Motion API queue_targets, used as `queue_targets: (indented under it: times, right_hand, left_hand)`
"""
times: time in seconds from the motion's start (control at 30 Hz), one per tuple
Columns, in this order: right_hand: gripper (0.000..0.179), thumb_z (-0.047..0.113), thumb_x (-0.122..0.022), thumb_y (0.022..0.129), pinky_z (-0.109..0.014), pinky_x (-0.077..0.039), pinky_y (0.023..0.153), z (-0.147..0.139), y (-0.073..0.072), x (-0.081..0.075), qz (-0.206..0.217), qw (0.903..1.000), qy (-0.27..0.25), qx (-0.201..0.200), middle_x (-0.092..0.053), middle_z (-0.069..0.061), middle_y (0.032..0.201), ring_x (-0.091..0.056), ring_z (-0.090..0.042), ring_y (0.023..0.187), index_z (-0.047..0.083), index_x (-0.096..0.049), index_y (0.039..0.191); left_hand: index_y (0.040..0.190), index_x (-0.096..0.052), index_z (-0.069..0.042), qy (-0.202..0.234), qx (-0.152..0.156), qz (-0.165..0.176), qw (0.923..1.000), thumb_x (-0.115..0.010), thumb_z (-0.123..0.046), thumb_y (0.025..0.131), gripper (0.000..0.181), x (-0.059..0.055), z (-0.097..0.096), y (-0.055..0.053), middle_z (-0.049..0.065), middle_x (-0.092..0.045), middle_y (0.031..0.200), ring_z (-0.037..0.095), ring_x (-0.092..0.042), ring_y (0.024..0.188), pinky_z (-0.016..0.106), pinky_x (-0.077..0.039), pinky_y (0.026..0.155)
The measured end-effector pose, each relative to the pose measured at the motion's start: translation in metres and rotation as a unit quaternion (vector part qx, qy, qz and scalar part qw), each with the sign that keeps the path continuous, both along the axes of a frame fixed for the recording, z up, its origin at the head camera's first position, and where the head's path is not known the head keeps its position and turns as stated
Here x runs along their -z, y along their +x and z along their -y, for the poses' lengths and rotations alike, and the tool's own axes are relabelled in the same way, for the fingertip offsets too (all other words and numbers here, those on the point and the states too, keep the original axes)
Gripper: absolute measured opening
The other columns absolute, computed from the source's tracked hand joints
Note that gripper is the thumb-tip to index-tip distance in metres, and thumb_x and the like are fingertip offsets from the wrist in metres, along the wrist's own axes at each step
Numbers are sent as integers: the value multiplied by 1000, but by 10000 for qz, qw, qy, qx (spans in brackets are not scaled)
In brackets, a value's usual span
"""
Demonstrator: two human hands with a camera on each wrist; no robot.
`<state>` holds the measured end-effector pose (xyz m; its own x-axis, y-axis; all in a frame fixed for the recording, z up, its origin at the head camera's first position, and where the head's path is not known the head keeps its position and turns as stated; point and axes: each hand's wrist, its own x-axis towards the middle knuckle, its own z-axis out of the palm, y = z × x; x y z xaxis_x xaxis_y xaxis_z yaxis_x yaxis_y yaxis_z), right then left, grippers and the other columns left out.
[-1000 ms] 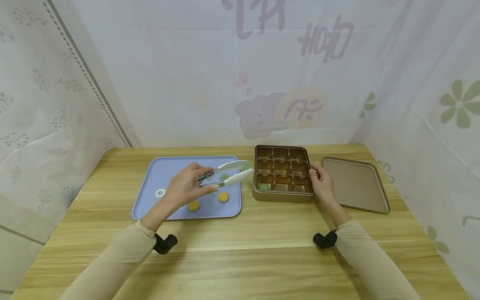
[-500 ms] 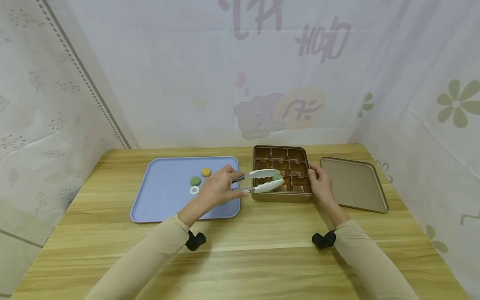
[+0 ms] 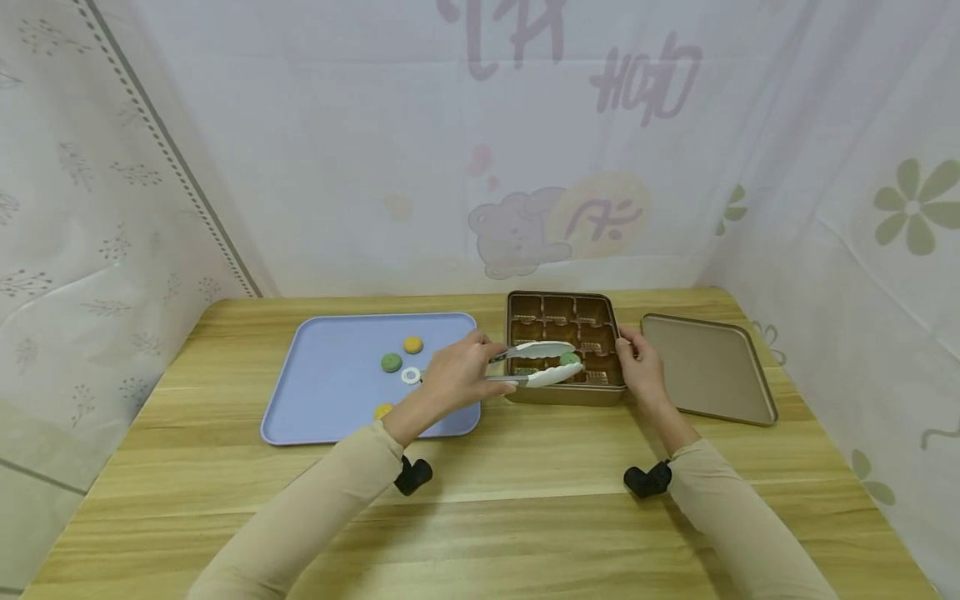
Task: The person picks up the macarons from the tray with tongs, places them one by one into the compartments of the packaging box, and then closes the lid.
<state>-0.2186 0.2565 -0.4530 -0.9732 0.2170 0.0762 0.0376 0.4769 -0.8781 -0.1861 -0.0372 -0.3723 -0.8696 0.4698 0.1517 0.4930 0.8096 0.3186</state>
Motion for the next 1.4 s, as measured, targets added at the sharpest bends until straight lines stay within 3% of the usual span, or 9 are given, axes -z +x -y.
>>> queue_targets:
  times: [0.53, 0.8, 1.03, 1.23, 1.4]
  right_hand:
    - [38, 23, -41, 101, -19, -39, 71, 1, 0, -1, 111, 9999, -56, 40, -56, -18, 107, -46, -11, 86, 6, -51, 134]
    - [39, 23, -41, 101, -17, -37, 73, 0, 0, 0, 110, 9999, -88, 36, -55, -20, 111, -46, -16, 92, 4, -50, 134]
    - [39, 23, -40, 101, -22, -38, 76, 1, 0, -1, 88, 9999, -34, 45, -56, -20, 113, -47, -17, 93, 4, -50, 134]
    - [38, 21, -41, 101, -21, -40, 71, 1, 1, -1, 69, 10000, 7, 32, -56, -19, 110, -47, -10, 86, 4, -50, 134]
    - [38, 21, -41, 101, -20, -39, 71, 2, 1, -2, 78, 10000, -9, 43, -56, -18, 110, -47, -11, 87, 5, -50, 135]
  left_hand:
    - [125, -62, -14, -300, -93, 408, 9987, -76, -46, 75, 61, -4, -8, -5, 4, -58, 107, 12, -47, 67, 26, -40, 54]
    - [125, -62, -13, -280, -117, 476, 9984, -77, -45, 74, 61, -6, -10, -5, 4, -58, 110, 12, -48, 69, 26, -41, 54]
    - [126, -61, -13, -198, -126, 510, 9984, -77, -45, 74, 64, -5, -9, -4, 4, -57, 108, 12, -48, 67, 25, -40, 53]
    - [128, -60, -11, 440, -214, 533, 9974, -78, -42, 74, 65, 0, 10, 5, 4, -56, 104, 11, -45, 62, 23, -38, 51]
    - [127, -61, -11, 800, -593, 530, 9936, -79, -39, 73, 64, -1, 48, 15, 5, -56, 105, 14, -48, 68, 27, -39, 53]
